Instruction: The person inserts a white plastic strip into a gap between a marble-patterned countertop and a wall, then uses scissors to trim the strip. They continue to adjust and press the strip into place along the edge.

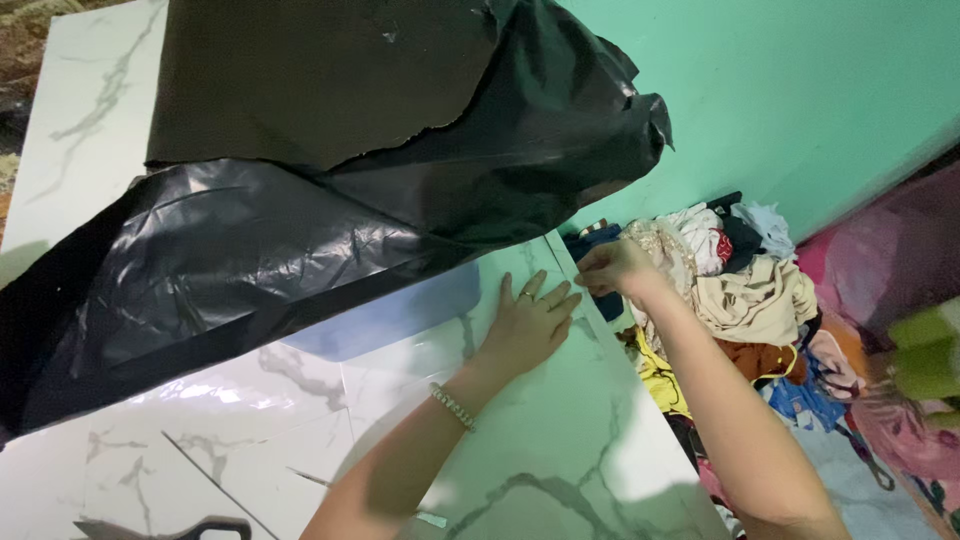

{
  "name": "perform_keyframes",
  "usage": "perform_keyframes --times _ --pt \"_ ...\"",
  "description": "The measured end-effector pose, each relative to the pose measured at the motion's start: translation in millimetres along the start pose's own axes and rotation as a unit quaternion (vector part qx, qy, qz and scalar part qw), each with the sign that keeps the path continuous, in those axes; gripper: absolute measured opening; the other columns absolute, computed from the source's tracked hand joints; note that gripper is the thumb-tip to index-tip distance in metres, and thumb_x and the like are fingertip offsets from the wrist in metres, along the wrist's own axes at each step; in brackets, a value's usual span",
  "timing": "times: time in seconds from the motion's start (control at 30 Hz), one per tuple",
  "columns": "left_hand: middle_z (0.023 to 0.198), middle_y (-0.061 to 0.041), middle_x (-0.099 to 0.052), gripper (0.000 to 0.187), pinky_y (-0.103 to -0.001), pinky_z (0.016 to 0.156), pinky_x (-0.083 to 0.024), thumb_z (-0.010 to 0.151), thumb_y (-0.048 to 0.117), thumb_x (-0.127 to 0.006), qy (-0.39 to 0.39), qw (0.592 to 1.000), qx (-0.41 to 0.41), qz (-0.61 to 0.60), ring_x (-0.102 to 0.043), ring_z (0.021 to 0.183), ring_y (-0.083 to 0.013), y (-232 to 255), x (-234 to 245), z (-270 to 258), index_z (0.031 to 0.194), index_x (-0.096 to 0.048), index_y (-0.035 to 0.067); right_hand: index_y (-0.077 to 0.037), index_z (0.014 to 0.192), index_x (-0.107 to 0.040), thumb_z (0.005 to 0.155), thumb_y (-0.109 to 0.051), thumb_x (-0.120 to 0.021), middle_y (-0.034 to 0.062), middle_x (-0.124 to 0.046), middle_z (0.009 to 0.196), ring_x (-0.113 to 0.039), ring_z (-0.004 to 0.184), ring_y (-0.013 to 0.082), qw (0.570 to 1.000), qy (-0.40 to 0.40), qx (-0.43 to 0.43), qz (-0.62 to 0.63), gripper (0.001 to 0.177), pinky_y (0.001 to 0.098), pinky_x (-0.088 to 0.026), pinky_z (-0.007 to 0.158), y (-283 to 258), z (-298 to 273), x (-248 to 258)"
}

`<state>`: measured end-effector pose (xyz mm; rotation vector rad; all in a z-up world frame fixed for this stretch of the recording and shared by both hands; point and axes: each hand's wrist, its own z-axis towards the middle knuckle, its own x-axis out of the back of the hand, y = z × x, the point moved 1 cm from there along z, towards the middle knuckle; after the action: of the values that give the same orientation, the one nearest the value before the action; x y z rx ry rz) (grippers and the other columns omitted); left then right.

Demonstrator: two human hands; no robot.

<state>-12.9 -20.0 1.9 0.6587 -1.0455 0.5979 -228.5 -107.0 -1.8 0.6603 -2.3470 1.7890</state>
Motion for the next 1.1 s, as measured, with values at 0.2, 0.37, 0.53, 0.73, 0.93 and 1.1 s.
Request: perform_keyframes --times 0.2,0.37,0.53,0.73,0.93,1.1 --pt "0.141 -0.007 -0.060 0.041 -0.074 0.111 -0.026 0.098 0.031 -0.055 -0.028 1.000 0.002 -0.010 -0.045 0.140 -0.0380 1.5 -7.1 1.4 0.136 -0.064 0.018 0.000 0.092 -0.079 0.075 -0.008 -0.085 0.0106 -0.078 0.080 -0.074 0.068 0.0163 0.994 0.071 -0.014 -0.079 0.020 0.0290 -0.061 0.064 -11.1 -4.6 -6.6" --pt "0.141 -0.007 -0.059 0.042 -0.070 0.111 -0.027 0.097 0.032 -0.056 -0.001 1.000 -0.007 -0.003 -0.046 0.138 -0.0351 4.2 -10.1 2.5 0.135 -0.064 0.017 -0.002 0.093 -0.080 0.075 -0.010 -0.087 0.0082 -0.078 0.082 -0.075 0.069 0.0145 0.981 0.099 0.005 -0.166 0.021 0.0279 -0.059 0.065 -9.3 -7.7 -9.9" --pt "0.140 -0.004 -0.060 0.043 -0.063 0.115 -0.029 0.099 0.031 -0.055 -0.012 1.000 -0.019 0.018 -0.050 0.136 -0.0287 3.6 -6.7 3.1 0.137 -0.062 0.012 0.001 0.093 -0.080 0.073 -0.008 -0.087 0.0128 -0.078 0.081 -0.075 0.069 0.0181 0.995 0.035 0.013 -0.096 0.023 0.0305 -0.062 0.064 0.6 5.8 2.0" --pt "0.138 -0.009 -0.059 0.049 -0.059 0.110 -0.032 0.097 0.033 -0.054 0.005 0.999 -0.009 0.031 -0.049 0.131 -0.0267 7.6 -3.1 7.5 0.138 -0.061 0.006 0.000 0.095 -0.078 0.071 -0.005 -0.085 0.0095 -0.078 0.084 -0.076 0.071 0.0162 0.997 -0.057 0.036 -0.022 0.025 0.0296 -0.063 0.064 13.8 17.1 14.8" --pt "0.136 -0.006 -0.060 0.047 -0.059 0.110 -0.033 0.097 0.030 -0.054 -0.014 0.996 -0.039 0.085 -0.048 0.133 -0.0275 13.0 13.6 10.3 0.136 -0.062 0.005 0.004 0.098 -0.074 0.076 -0.005 -0.085 0.0114 -0.074 0.085 -0.071 0.072 0.0173 0.999 0.007 0.042 -0.006 0.026 0.0306 -0.060 0.064 16.7 2.9 -1.2" --pt "0.139 -0.007 -0.059 0.040 -0.059 0.111 -0.034 0.098 0.028 -0.053 -0.121 0.953 -0.115 0.254 -0.046 0.138 -0.0265 17.7 20.6 13.1 0.129 -0.065 0.005 -0.003 0.107 -0.075 0.077 -0.005 -0.080 0.0064 -0.078 0.095 -0.073 0.077 0.0127 0.994 0.004 -0.070 0.079 0.031 0.0248 -0.062 0.071 19.6 -14.7 2.7"
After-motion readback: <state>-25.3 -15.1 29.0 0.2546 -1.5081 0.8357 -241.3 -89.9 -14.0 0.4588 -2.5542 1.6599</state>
